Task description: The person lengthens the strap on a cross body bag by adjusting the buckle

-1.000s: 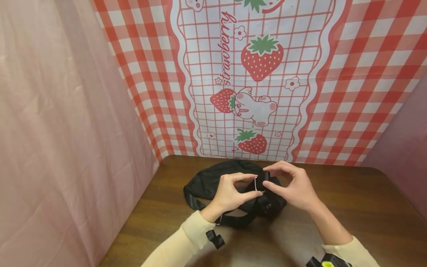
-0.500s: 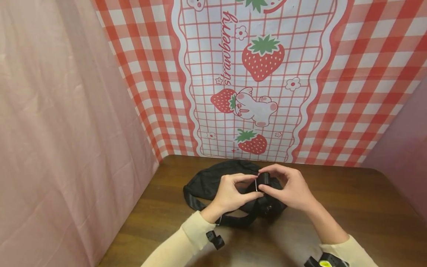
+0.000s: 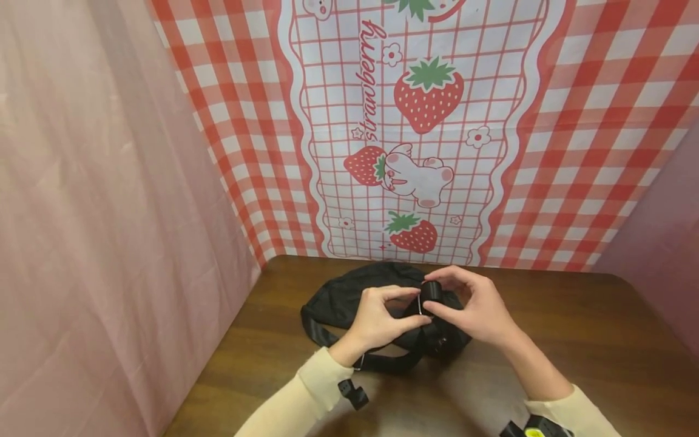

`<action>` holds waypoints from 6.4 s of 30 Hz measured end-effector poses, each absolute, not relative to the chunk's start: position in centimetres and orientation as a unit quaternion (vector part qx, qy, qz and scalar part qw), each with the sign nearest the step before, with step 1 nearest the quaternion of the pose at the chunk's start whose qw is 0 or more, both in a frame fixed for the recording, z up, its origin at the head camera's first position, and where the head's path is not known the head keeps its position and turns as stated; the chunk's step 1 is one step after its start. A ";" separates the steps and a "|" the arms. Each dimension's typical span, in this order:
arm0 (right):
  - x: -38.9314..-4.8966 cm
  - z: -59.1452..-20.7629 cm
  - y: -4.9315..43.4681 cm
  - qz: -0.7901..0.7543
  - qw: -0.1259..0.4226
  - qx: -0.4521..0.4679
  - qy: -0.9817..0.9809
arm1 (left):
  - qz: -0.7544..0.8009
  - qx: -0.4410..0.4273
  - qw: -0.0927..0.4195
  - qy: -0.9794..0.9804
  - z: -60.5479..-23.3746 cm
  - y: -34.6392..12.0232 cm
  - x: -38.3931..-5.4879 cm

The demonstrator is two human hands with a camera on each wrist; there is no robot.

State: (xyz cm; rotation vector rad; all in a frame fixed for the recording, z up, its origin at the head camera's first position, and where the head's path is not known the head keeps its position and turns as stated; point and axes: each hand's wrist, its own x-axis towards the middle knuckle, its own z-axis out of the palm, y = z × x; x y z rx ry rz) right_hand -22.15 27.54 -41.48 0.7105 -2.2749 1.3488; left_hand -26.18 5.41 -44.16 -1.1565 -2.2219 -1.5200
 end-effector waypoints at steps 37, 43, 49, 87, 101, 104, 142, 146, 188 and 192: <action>-21.8 -41.9 27.9 0.517 0.202 0.261 -0.790 | -0.517 -0.386 0.093 -0.758 -44.9 5.5 -25.8; -21.7 -41.9 27.6 0.505 0.212 0.242 -0.801 | -0.517 -0.386 0.098 -0.758 -44.9 5.6 -25.8; -21.9 -41.5 28.0 0.521 0.228 0.242 -0.786 | -0.525 -0.381 0.091 -0.756 -44.8 5.5 -26.1; -22.2 -44.6 28.5 0.324 0.264 0.238 -0.877 | -0.609 -0.352 0.027 -0.710 -43.9 4.0 -26.7; -22.7 -45.1 27.6 0.335 0.247 0.272 -0.868 | -0.643 -0.336 0.005 -0.689 -43.8 3.0 -27.1; -22.9 -45.1 27.2 0.322 0.263 0.259 -0.872 | -0.640 -0.341 0.010 -0.689 -43.7 3.0 -27.1; -21.8 -45.2 26.5 0.343 0.260 0.235 -0.872 | -0.621 -0.346 0.004 -0.703 -43.7 3.0 -26.8; -21.6 -45.4 27.4 0.325 0.256 0.241 -0.878 | -0.624 -0.336 0.004 -0.705 -43.8 2.8 -26.9; -21.5 -43.9 27.6 0.293 0.207 0.245 -0.901 | -0.621 -0.349 0.025 -0.702 -43.8 2.6 -27.0; -21.5 -43.5 28.0 0.281 0.183 0.245 -0.910 | -0.623 -0.347 0.027 -0.700 -43.9 2.4 -27.1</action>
